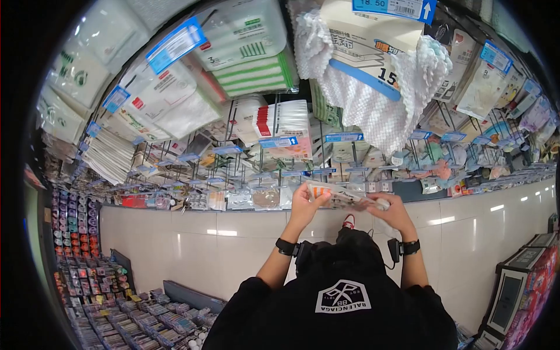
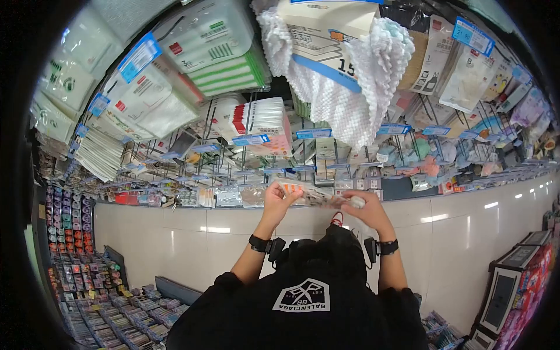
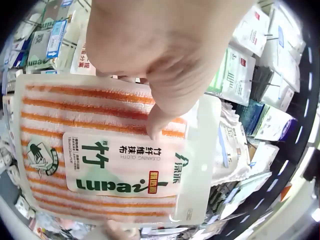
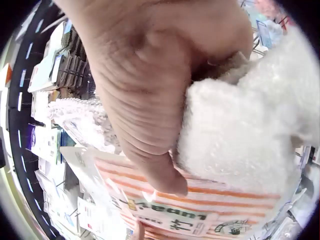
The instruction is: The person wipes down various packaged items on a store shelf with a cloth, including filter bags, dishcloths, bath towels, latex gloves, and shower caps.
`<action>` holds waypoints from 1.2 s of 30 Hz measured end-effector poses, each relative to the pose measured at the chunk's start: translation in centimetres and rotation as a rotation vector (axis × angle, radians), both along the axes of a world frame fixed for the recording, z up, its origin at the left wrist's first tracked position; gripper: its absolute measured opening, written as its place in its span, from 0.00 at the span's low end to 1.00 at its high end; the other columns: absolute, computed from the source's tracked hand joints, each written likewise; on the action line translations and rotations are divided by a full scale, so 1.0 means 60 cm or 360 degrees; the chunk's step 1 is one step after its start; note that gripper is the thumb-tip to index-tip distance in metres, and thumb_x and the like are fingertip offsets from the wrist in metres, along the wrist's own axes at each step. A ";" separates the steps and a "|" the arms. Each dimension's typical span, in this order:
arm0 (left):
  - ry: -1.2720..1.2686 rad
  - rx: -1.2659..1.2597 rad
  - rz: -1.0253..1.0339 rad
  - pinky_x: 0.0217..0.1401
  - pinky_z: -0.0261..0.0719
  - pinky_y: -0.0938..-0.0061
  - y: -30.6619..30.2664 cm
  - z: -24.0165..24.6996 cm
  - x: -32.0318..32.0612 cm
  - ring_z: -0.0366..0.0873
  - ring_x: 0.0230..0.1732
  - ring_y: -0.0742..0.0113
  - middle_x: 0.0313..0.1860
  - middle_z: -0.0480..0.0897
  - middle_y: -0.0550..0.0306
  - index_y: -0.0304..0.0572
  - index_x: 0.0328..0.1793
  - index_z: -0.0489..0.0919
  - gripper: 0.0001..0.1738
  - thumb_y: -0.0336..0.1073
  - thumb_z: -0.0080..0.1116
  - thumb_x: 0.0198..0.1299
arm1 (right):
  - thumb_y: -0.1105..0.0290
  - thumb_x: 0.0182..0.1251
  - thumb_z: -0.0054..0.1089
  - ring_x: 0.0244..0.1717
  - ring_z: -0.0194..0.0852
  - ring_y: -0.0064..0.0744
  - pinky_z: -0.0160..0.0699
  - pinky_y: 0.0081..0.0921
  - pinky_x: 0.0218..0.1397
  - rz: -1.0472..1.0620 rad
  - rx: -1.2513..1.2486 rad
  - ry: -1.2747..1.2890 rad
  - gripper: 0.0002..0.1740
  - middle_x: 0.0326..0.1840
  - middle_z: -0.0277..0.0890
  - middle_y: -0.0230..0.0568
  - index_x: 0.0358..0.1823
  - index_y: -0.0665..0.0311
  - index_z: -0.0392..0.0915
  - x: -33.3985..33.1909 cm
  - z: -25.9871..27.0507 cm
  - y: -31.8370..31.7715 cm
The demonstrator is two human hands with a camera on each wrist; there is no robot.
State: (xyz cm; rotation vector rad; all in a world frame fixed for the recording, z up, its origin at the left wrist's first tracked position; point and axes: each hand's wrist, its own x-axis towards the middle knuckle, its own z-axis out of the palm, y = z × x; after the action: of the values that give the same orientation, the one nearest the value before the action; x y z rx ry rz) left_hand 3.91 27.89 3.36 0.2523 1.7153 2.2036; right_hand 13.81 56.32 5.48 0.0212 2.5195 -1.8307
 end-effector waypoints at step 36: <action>0.0242 0.0375 -0.0131 0.64 0.79 0.69 0.075 0.088 -0.126 0.82 0.59 0.66 0.57 0.84 0.53 0.34 0.74 0.71 0.28 0.24 0.60 0.69 | 0.60 0.77 0.48 0.46 0.83 0.58 0.79 0.48 0.49 -0.0091 0.0967 0.0030 0.20 0.47 0.81 0.60 0.64 0.54 0.79 -0.246 -0.143 0.061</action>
State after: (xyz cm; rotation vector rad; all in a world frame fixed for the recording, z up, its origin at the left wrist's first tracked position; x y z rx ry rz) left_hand -3.67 32.37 8.64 0.5508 1.4854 2.3769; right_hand -0.96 59.98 -3.07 0.0884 3.0012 -1.0107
